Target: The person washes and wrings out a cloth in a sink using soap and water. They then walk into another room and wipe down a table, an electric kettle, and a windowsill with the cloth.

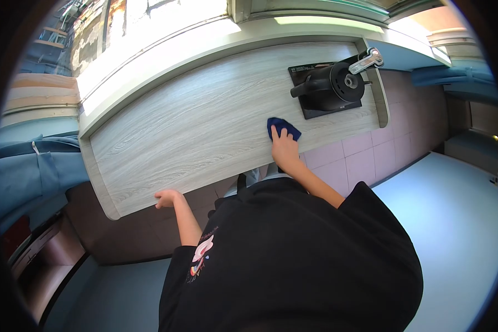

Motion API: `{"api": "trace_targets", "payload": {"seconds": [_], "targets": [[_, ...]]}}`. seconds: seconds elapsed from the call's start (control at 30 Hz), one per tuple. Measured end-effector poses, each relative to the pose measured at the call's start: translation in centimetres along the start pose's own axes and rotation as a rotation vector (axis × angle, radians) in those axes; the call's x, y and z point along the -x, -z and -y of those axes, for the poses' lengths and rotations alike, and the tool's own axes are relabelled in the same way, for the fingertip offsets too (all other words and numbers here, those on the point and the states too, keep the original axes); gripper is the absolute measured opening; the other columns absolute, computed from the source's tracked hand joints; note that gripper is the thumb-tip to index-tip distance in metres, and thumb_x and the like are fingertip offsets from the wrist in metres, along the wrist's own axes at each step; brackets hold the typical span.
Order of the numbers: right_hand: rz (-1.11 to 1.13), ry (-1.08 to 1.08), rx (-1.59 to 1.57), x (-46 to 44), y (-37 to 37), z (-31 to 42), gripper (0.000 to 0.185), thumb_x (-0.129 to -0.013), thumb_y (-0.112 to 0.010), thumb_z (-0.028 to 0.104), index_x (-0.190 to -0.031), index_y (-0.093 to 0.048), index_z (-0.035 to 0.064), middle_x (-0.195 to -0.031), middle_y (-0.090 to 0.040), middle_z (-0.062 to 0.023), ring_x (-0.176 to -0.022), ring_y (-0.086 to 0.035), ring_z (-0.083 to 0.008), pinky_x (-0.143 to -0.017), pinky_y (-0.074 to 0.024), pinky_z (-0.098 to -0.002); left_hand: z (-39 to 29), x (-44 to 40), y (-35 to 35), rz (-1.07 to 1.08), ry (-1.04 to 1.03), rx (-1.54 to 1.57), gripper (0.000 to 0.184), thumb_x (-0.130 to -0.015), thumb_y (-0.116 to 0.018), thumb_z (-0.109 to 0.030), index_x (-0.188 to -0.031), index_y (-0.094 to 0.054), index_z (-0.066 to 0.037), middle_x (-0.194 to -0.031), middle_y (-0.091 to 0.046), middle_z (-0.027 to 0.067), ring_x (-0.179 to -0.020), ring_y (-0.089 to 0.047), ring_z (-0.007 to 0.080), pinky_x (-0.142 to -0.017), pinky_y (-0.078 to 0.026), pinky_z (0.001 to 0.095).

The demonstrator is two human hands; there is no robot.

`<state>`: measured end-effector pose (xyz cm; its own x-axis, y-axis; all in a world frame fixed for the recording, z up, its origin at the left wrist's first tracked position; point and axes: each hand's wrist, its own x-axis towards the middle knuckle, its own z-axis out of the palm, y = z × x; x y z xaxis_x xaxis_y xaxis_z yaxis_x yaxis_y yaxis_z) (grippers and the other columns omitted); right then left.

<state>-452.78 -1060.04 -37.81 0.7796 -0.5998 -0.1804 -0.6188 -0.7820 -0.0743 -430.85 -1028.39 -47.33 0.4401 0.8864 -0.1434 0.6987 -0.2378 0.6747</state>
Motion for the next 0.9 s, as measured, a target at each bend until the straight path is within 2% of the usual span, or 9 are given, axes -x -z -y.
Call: {"api": "trace_targets", "payload": {"seconds": [0.03, 0.13, 0.33, 0.5, 0.63, 0.67, 0.73, 0.83, 0.9], "targets": [[0.088, 0.006, 0.002, 1.2, -0.1, 0.2, 0.048, -0.073, -0.054, 0.010, -0.121, -0.047, 0.0015, -0.090, -0.049, -0.0153, -0.071, -0.055, -0.0255, -0.056, -0.0497, -0.0317, -0.3, 0.5, 0.4, 0.006, 0.003, 0.011, 0.053, -0.088, -0.037, -0.030, -0.120, -0.025, 0.011, -0.096, -0.053, 0.0361, -0.087, -0.056, 0.0464, -0.073, -0.048, 0.0500], [0.104, 0.041, 0.027, 0.5, -1.0, 0.3, 0.053, -0.073, -0.055, 0.012, -0.123, -0.044, -0.0006, -0.090, -0.050, -0.0146, -0.072, -0.056, -0.0248, -0.056, -0.0495, -0.0300, 0.2, 0.2, 0.4, -0.014, -0.013, 0.013, 0.053, -0.088, -0.037, -0.030, -0.120, -0.025, 0.011, -0.095, -0.053, 0.0363, -0.087, -0.056, 0.0465, -0.073, -0.048, 0.0498], [-0.033, 0.017, 0.076, -4.3, -0.9, 0.2, 0.060, -0.072, -0.055, 0.012, -0.128, -0.039, -0.0029, -0.087, -0.051, -0.0132, -0.070, -0.056, -0.0245, -0.054, -0.0491, -0.0315, 0.5, -0.1, 0.8, -0.009, -0.022, 0.028, 0.053, -0.087, -0.037, -0.029, -0.120, -0.025, 0.012, -0.097, -0.053, 0.0362, -0.088, -0.056, 0.0460, -0.073, -0.047, 0.0484], [0.166, 0.032, 0.082, 1.1, -1.2, 0.3, 0.058, -0.074, -0.053, 0.014, -0.128, -0.039, -0.0019, -0.089, -0.052, -0.0148, -0.070, -0.057, -0.0264, -0.060, -0.0489, -0.0323, 0.4, 0.2, 0.7, 0.004, -0.024, 0.037, 0.053, -0.087, -0.037, -0.029, -0.120, -0.025, 0.013, -0.098, -0.052, 0.0363, -0.087, -0.056, 0.0458, -0.073, -0.047, 0.0487], [0.073, -0.001, 0.066, -4.5, 0.2, -2.0, 0.061, -0.074, -0.055, 0.014, -0.129, -0.036, -0.0006, -0.094, -0.053, -0.0166, -0.075, -0.058, -0.0283, -0.062, -0.0486, -0.0347, -0.8, 1.3, 1.8, 0.026, -0.008, 0.039, 0.053, -0.087, -0.036, -0.029, -0.120, -0.025, 0.012, -0.098, -0.052, 0.0363, -0.088, -0.056, 0.0459, -0.073, -0.047, 0.0487], [0.031, -0.061, 0.020, -6.9, -0.1, -2.5, 0.056, -0.075, -0.050, 0.014, -0.128, -0.038, 0.0001, -0.093, -0.053, -0.0175, -0.075, -0.059, -0.0311, -0.063, -0.0483, -0.0407, -0.9, 1.4, 1.7, 0.030, -0.006, 0.038, 0.053, -0.087, -0.036, -0.029, -0.120, -0.026, 0.012, -0.098, -0.052, 0.0362, -0.088, -0.056, 0.0459, -0.073, -0.047, 0.0486], [0.066, -0.094, 0.016, -8.6, 0.5, -2.7, 0.055, -0.076, -0.049, 0.013, -0.128, -0.038, -0.0010, -0.095, -0.054, -0.0185, -0.075, -0.060, -0.0315, -0.064, -0.0484, -0.0408, -0.1, 0.4, 1.0, 0.002, -0.018, 0.027, 0.053, -0.088, -0.036, -0.029, -0.120, -0.026, 0.012, -0.099, -0.052, 0.0362, -0.088, -0.056, 0.0456, -0.073, -0.048, 0.0484], [0.039, -0.114, 0.046, -5.4, -0.7, -3.5, 0.065, -0.072, -0.057, 0.015, -0.129, -0.034, -0.0036, -0.094, -0.053, -0.0183, -0.076, -0.060, -0.0293, -0.062, -0.0486, -0.0359, -0.1, 0.6, 0.8, 0.029, -0.008, 0.060, 0.053, -0.088, -0.036, -0.028, -0.121, -0.025, 0.012, -0.101, -0.051, 0.0364, -0.089, -0.056, 0.0452, -0.073, -0.048, 0.0482], [0.137, -0.190, -0.070, -0.6, -0.6, -3.8, 0.065, -0.074, -0.054, 0.016, -0.131, -0.031, -0.0032, -0.100, -0.049, -0.0216, -0.072, -0.059, -0.0323, -0.061, -0.0484, -0.0410, -0.1, 0.8, 1.2, 0.028, 0.002, 0.058, 0.052, -0.088, -0.036, -0.028, -0.120, -0.025, 0.012, -0.101, -0.051, 0.0364, -0.089, -0.056, 0.0450, -0.073, -0.049, 0.0481]]}}
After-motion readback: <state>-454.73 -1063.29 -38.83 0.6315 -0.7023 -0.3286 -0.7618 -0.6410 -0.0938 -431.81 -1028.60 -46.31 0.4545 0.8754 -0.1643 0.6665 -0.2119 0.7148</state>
